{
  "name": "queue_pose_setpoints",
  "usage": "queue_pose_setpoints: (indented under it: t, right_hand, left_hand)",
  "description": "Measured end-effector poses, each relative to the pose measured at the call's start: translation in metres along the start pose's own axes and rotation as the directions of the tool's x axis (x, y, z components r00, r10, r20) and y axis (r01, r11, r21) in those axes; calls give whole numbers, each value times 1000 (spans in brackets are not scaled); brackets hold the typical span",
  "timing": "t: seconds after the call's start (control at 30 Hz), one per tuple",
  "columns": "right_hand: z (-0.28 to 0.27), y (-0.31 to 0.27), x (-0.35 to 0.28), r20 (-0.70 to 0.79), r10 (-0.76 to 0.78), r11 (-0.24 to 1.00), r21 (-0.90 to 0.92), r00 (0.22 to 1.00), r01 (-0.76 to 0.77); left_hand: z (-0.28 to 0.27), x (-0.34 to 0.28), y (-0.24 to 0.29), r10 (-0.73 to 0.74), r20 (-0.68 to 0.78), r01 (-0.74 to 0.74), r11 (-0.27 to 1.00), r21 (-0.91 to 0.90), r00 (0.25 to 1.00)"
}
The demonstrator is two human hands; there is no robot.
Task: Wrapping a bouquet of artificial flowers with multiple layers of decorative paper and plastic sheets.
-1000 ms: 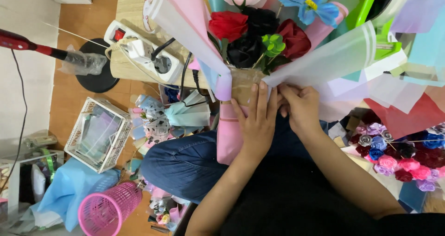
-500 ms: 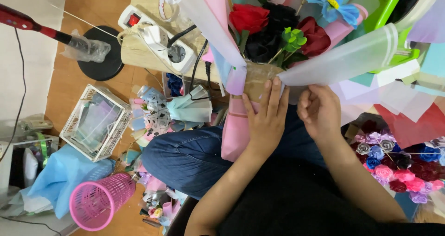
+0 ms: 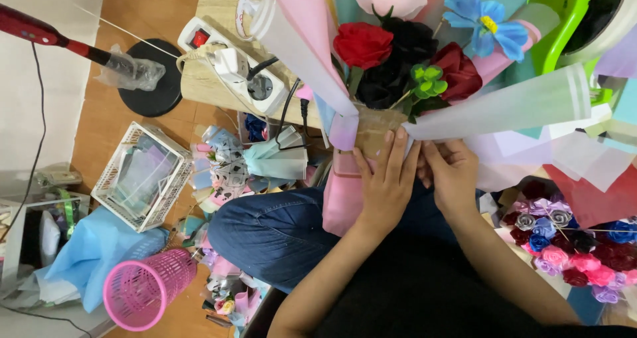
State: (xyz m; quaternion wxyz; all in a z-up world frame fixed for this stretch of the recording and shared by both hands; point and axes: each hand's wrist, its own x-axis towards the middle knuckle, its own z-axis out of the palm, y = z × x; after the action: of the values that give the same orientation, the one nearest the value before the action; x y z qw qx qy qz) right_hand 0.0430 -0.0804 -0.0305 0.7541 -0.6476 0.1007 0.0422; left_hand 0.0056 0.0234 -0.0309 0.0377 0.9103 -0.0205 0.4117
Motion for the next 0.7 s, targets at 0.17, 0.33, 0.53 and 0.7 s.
queue_pose_setpoints:
  t: [0.17, 0.33, 0.53, 0.7]
  right_hand:
    - [-6, 17, -3, -16, -9, 997, 71, 1000, 10]
    - [13, -15, -4, 119, 63, 964, 250, 991, -92]
    - [4, 8, 3, 148, -20, 954, 300, 989, -25]
    - [-18, 74, 15, 89, -125, 970, 221, 988, 103]
  left_hand:
    - [-5, 4, -4, -1, -6, 0, 1000, -27, 1000]
    - [-14, 9, -8, -8, 16, 9, 997, -70, 1000]
    - [-38, 27, -10, -82, 62, 98, 939, -329, 995]
    - [-40, 42, -19, -234, 38, 221, 834, -505, 971]
